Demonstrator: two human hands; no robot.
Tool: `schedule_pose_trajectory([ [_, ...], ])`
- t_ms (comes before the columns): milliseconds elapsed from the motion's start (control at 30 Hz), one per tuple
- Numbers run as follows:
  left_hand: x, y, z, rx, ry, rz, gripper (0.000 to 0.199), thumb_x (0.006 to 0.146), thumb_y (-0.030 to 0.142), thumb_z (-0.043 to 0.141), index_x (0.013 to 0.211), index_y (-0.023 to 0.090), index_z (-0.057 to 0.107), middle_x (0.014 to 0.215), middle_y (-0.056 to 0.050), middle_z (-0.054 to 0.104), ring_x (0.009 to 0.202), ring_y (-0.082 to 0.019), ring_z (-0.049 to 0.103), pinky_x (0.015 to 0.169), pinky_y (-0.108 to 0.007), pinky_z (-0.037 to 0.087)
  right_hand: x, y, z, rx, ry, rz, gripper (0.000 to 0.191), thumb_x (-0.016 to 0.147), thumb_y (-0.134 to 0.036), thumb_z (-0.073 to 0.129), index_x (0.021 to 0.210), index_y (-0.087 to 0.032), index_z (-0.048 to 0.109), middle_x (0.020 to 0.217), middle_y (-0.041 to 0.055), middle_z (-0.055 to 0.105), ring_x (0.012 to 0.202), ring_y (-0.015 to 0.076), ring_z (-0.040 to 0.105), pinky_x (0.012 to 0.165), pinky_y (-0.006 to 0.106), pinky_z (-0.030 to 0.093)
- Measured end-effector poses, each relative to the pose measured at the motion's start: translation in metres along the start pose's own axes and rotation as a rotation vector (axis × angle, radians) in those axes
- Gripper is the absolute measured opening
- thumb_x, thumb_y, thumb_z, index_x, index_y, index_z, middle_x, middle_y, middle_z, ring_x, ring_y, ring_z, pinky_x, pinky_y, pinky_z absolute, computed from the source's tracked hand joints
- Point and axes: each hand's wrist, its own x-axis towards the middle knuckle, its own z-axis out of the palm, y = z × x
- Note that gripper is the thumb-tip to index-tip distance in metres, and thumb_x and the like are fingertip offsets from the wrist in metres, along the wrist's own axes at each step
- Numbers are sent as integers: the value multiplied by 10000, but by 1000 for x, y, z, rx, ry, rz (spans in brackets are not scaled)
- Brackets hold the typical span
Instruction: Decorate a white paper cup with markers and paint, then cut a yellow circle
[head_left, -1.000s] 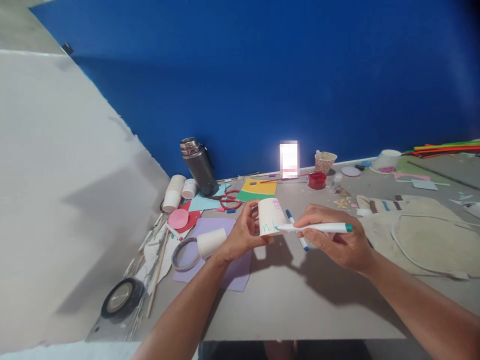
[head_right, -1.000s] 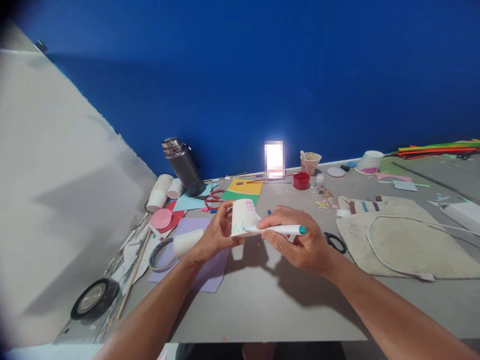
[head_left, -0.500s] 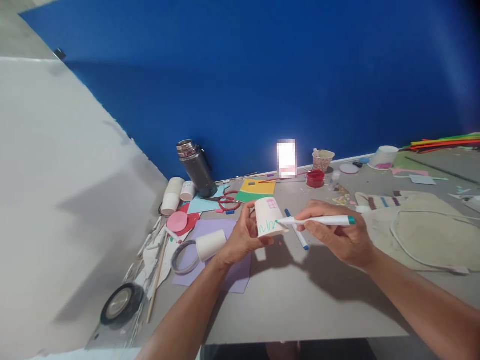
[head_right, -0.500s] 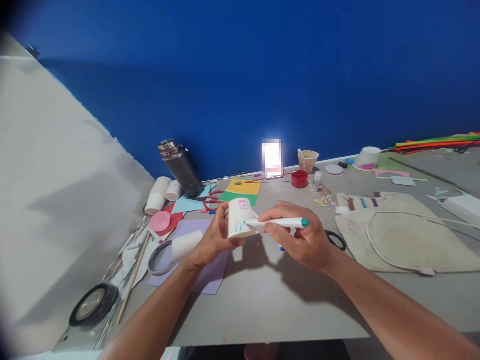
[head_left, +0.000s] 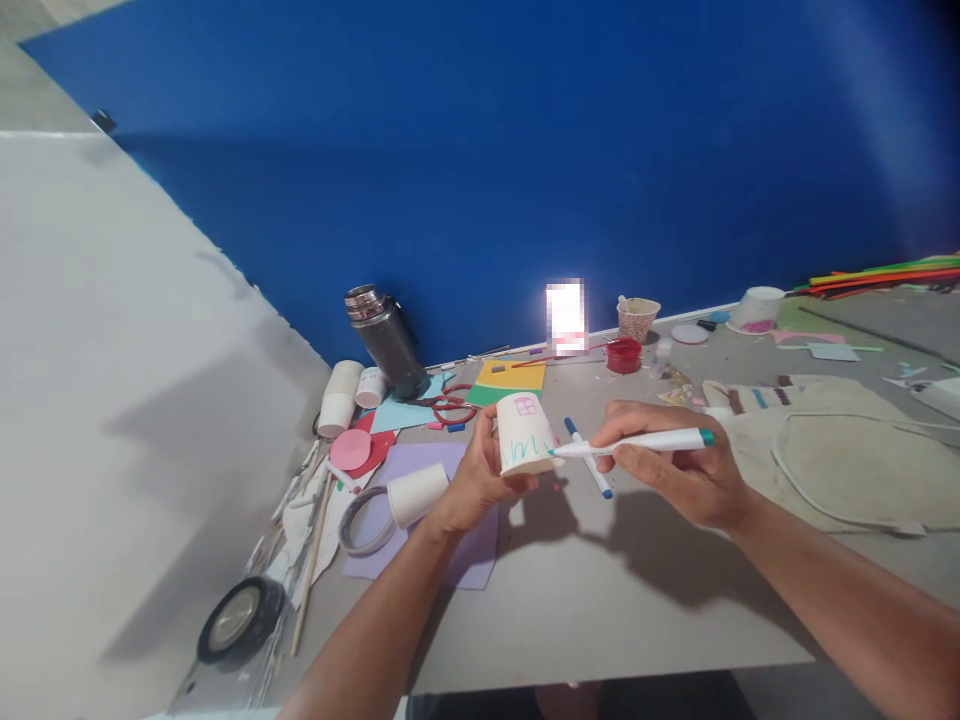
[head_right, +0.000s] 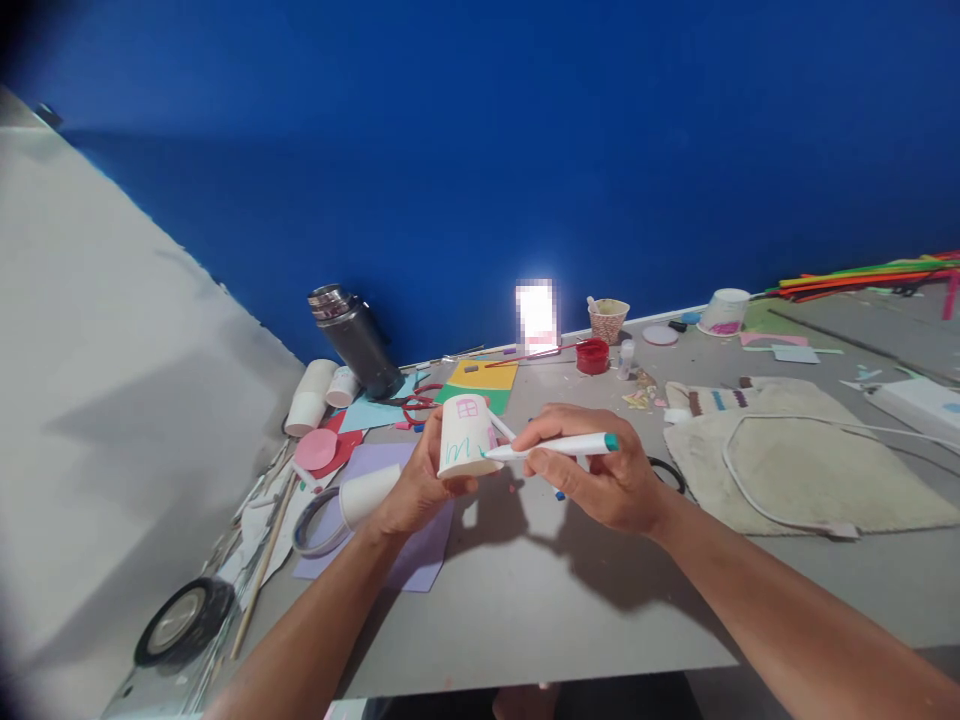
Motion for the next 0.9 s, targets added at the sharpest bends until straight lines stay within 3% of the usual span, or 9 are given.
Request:
schedule_pose_trajectory([
  [333,-1,-1,0,-12,-8,-6,980,581,348,1038,1340,297,420,1212,-97,730,995,-285,760,862,-426,620,-2,0,0,26,61,111,184,1039,-318,623,1000,-212,769,731,34,747,639,177,677,572,312,522],
  [500,-2,0,-1,-40,-57,-28,1014,547,335,1056,1331,281,416,1201,-105,736,1001,-306,770,842,-410,617,-3,-2,2,19,182,166,199,1018,-374,676,1000,-211,788,734,47,764,621,174,689,508,277,507],
  [733,-2,5,3,-52,-46,-44,1020,539,307,1060,1339,275,429,1287,-112,692,986,-285,772,846,-388,618,-2,-2,3,-3,162,165,201,1013,-376,678,999,-209,790,742,50,767,634,181,698,514,281,524],
  [900,0,3,2,-55,-48,-31,1006,531,300,1061,1328,280,448,1318,-112,673,961,-281,775,839,-400,622,-4,-1,1,102,119,193,232,1029,-389,655,967,-207,783,681,34,735,602,176,680,531,294,518],
])
